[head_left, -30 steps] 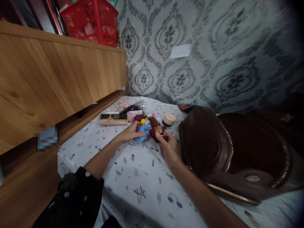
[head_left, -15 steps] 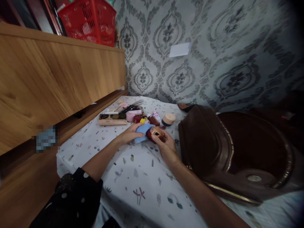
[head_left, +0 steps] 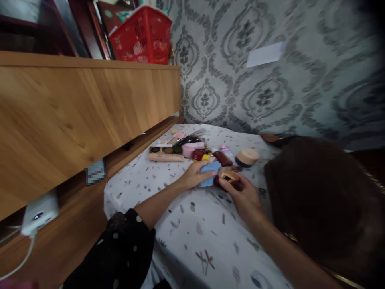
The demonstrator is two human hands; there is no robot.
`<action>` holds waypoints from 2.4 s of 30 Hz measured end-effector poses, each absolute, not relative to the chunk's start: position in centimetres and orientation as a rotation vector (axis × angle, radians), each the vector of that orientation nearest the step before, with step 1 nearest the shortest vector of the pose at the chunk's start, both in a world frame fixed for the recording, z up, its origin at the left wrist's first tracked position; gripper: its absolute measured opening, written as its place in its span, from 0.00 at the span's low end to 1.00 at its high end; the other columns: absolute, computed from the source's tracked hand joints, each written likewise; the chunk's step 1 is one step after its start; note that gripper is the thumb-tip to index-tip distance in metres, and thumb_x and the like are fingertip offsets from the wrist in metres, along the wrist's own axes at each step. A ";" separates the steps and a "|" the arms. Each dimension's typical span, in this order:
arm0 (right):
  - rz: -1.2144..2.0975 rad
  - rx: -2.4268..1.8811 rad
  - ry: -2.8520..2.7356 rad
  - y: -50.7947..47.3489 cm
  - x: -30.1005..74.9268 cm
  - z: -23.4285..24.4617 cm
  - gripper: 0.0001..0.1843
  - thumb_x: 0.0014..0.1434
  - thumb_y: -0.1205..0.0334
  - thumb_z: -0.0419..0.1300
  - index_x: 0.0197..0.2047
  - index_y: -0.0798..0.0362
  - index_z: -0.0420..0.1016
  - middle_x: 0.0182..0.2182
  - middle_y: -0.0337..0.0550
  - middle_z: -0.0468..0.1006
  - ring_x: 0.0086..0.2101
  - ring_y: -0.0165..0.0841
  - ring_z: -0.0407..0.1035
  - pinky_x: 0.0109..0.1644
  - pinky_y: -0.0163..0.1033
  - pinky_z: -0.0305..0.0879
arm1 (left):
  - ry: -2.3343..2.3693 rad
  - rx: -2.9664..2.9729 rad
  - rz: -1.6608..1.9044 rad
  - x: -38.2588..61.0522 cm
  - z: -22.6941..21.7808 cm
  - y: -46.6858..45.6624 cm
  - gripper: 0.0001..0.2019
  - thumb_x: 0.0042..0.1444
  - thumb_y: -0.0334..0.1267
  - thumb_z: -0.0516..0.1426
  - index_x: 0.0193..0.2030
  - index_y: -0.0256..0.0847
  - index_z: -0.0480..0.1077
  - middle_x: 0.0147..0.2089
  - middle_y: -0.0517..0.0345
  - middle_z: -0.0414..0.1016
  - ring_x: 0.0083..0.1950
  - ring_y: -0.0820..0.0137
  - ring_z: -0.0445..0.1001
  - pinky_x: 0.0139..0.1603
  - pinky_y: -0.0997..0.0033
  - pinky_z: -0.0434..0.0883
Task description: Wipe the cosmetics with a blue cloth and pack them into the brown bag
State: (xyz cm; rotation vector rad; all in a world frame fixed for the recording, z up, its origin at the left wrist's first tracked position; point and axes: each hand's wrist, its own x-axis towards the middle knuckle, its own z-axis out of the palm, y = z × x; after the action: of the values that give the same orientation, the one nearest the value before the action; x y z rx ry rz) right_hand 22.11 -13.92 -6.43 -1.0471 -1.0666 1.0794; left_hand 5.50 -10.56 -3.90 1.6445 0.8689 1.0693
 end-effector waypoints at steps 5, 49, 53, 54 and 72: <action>1.081 -1.102 -1.118 -13.4 22.1 -6.7 0.31 0.38 0.47 0.74 0.46 0.50 0.78 0.46 0.47 0.80 0.49 0.44 0.73 0.63 0.53 0.61 | 0.915 1.720 1.140 5.4 -4.6 -9.9 0.18 0.52 0.50 0.63 0.42 0.37 0.73 0.35 0.59 0.70 0.39 0.69 0.69 0.44 0.70 0.69; 0.905 -1.157 -1.092 -13.8 22.1 -6.8 0.42 0.29 0.49 0.76 0.47 0.49 0.65 0.41 0.44 0.75 0.39 0.39 0.72 0.47 0.48 0.71 | 0.836 1.428 1.135 6.3 -4.6 -10.4 0.28 0.38 0.47 0.72 0.44 0.39 0.69 0.38 0.61 0.72 0.41 0.69 0.71 0.48 0.67 0.68; 0.846 -1.112 -1.168 -13.8 22.4 -6.7 0.37 0.34 0.49 0.74 0.45 0.49 0.63 0.41 0.45 0.75 0.41 0.39 0.72 0.49 0.47 0.70 | 0.867 1.458 1.142 6.6 -4.5 -10.9 0.26 0.40 0.48 0.70 0.42 0.38 0.68 0.37 0.61 0.72 0.41 0.69 0.71 0.45 0.69 0.68; 0.833 -1.114 -1.181 -13.8 22.5 -6.7 0.36 0.35 0.49 0.74 0.45 0.49 0.63 0.40 0.44 0.74 0.40 0.39 0.71 0.48 0.47 0.70 | 0.874 1.468 1.128 6.6 -4.4 -11.0 0.25 0.41 0.48 0.70 0.42 0.38 0.68 0.37 0.60 0.72 0.41 0.69 0.71 0.45 0.70 0.68; 0.770 -1.023 -1.355 -13.2 22.6 -8.3 0.31 0.42 0.58 0.67 0.51 0.53 0.69 0.45 0.46 0.76 0.45 0.40 0.71 0.54 0.47 0.66 | 1.052 1.533 1.174 6.7 -4.7 -10.7 0.27 0.41 0.56 0.68 0.39 0.38 0.67 0.32 0.65 0.69 0.33 0.74 0.67 0.36 0.76 0.65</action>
State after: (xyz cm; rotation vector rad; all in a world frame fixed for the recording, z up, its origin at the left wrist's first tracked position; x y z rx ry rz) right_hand 22.56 -13.16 -8.26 -1.0230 -1.3549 0.7699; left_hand 6.66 -10.68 -4.66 1.5331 1.0522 1.1738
